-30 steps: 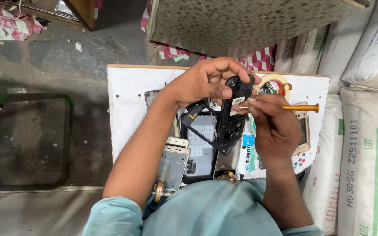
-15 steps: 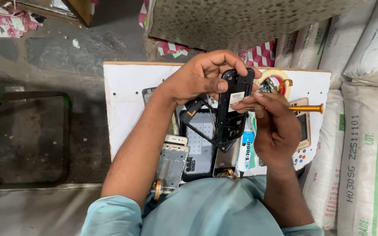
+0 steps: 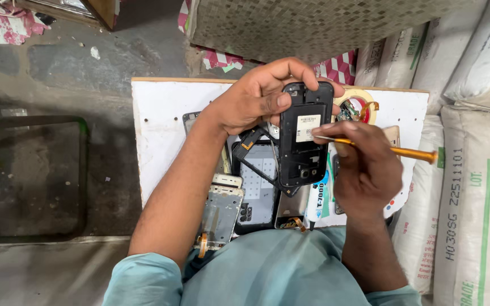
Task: The person uses a small screwdriver to remove screws from the back of a disassembled mobile phone. They rotate the phone to access different screw locations and continue unscrewing throughout the clip.
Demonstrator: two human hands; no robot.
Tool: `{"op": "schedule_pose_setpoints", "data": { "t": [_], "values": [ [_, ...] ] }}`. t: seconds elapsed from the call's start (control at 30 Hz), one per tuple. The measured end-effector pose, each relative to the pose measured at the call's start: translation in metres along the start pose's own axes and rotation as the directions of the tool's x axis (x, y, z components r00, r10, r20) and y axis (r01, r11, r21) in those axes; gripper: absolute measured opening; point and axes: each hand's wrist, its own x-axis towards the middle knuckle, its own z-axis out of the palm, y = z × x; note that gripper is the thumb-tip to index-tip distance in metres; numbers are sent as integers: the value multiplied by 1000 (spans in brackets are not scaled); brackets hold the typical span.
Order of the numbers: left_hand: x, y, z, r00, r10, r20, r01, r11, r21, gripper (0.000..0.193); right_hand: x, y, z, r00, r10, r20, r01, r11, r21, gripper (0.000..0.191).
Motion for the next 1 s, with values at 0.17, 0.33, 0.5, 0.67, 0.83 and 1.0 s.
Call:
{"op": "schedule_pose_setpoints", "data": {
  "t": [0.17, 0.33, 0.5, 0.67, 0.83, 1.0],
  "values": [
    [-1, 0, 2, 998, -49, -40, 46, 995, -85, 57, -8, -1, -7, 992, 72, -107, -55, 986, 155, 34],
    [0, 2, 4, 989, -82, -121, 56, 978, -202, 59, -18, 4, -16, 981, 134, -144, -111, 981, 158, 27],
    [2, 1, 4, 993, -77, -94, 59, 983, -176, 57, -24, 12, -16, 983, 146, -108, -130, 981, 142, 21],
    [2, -3, 3, 994, -46, -99, 24, 976, -216, 57, -25, 14, -16, 984, 146, -97, -141, 988, 57, 19],
    [7, -8, 0, 968, -78, -240, 25, 976, -215, 51, -24, 20, -9, 969, 216, -117, -208, 975, 76, 21],
    [13, -13, -4, 879, -206, -430, 151, 976, -159, 48, -23, 29, -5, 942, 314, -117, -301, 947, 116, 10]
  ]
}}
